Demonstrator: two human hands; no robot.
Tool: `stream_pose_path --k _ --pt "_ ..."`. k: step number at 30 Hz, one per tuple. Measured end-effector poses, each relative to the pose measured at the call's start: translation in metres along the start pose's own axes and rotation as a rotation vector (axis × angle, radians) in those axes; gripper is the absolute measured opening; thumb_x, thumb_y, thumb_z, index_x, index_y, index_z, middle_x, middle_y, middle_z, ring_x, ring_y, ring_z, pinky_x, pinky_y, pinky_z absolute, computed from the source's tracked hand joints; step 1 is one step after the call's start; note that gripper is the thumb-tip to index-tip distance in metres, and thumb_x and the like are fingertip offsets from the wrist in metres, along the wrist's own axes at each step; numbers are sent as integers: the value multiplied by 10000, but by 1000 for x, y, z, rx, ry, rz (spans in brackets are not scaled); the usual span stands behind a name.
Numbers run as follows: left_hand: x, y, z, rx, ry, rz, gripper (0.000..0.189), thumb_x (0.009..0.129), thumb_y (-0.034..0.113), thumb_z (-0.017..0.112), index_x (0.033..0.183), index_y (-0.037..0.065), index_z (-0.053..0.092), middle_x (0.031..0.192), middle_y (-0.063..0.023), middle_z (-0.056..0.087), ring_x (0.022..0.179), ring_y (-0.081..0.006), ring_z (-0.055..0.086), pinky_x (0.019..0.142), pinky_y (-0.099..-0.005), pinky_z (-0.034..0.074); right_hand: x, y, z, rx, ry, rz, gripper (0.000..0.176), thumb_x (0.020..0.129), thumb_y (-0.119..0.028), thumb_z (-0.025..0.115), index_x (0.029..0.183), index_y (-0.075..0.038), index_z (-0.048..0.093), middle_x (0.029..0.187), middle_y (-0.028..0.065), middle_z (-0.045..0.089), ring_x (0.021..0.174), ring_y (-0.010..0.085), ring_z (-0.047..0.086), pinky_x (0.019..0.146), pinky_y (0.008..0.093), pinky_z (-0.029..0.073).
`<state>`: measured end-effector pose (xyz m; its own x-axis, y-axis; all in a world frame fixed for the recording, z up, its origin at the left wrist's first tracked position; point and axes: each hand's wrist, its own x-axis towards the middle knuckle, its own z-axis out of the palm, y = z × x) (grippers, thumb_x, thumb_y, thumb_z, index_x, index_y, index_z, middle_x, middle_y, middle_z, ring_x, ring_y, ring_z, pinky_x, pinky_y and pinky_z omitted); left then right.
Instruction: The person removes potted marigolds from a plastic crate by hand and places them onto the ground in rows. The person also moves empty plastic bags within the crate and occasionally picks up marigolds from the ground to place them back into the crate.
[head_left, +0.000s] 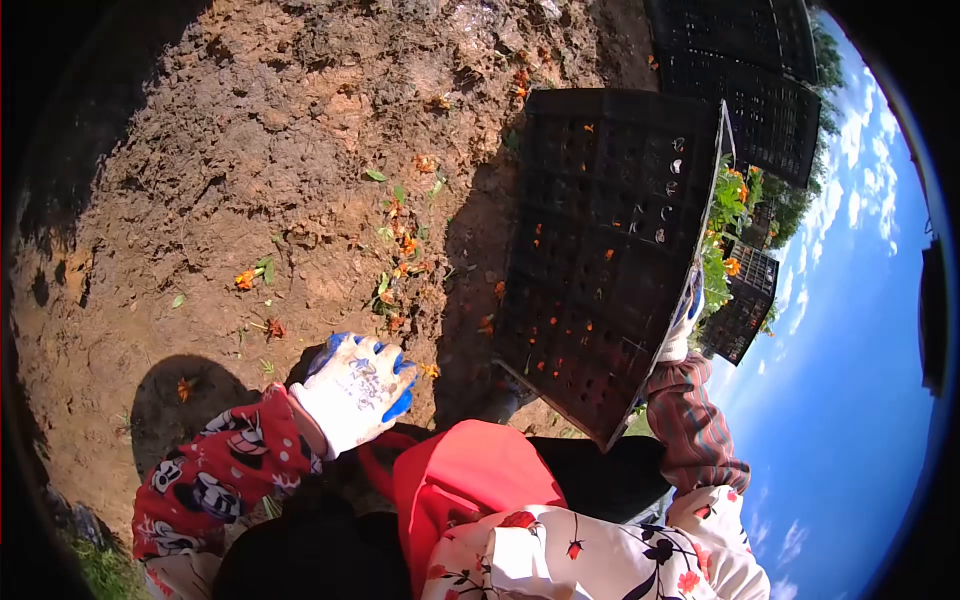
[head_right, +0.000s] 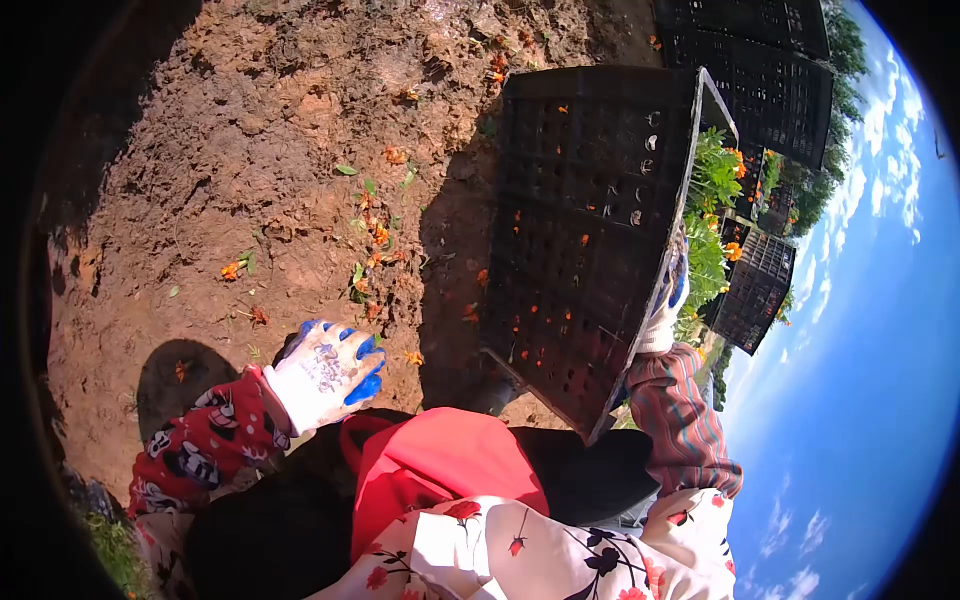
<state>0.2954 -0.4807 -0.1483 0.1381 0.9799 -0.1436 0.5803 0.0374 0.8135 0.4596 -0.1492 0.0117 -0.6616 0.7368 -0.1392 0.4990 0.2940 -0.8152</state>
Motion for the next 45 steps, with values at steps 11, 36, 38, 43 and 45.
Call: stream_pose_path --k 11,36,38,43,45 --pt "-25 14 -13 37 439 -74 404 834 299 580 1181 101 522 1173 -131 513 1040 -312 513 862 -446 400 27 25 -6 106 -35 -153 480 913 -306 505 1294 -21 447 1283 114 486 1141 212 482 967 336 384" --pt "-474 -82 119 60 1845 -2322 743 718 377 743 1304 70 406 1176 -141 542 948 -236 560 806 -356 465 108 158 -86 -151 -11 -472 462 941 -160 432 1370 -10 349 1382 109 396 1256 207 389 1062 323 296" --pt "-505 -98 120 73 1732 -2231 721 726 372 730 1299 71 412 1175 -139 543 955 -237 557 813 -357 461 110 159 -88 -163 -23 -465 460 940 -156 431 1368 -8 351 1379 111 400 1252 207 393 1059 323 300" --pt "-536 -116 127 262 1369 -2157 669 747 362 697 1287 75 425 1175 -133 546 973 -239 548 830 -360 451 102 147 -86 -130 -60 -465 456 937 -145 429 1364 -2 356 1371 117 410 1243 208 405 1054 321 312" --pt "-533 -121 138 317 1242 -2061 649 755 358 684 1282 76 431 1175 -131 547 980 -240 544 837 -361 447 75 97 -43 105 -118 -368 434 930 -135 449 1341 -13 385 1323 111 452 1180 200 457 1001 320 372"
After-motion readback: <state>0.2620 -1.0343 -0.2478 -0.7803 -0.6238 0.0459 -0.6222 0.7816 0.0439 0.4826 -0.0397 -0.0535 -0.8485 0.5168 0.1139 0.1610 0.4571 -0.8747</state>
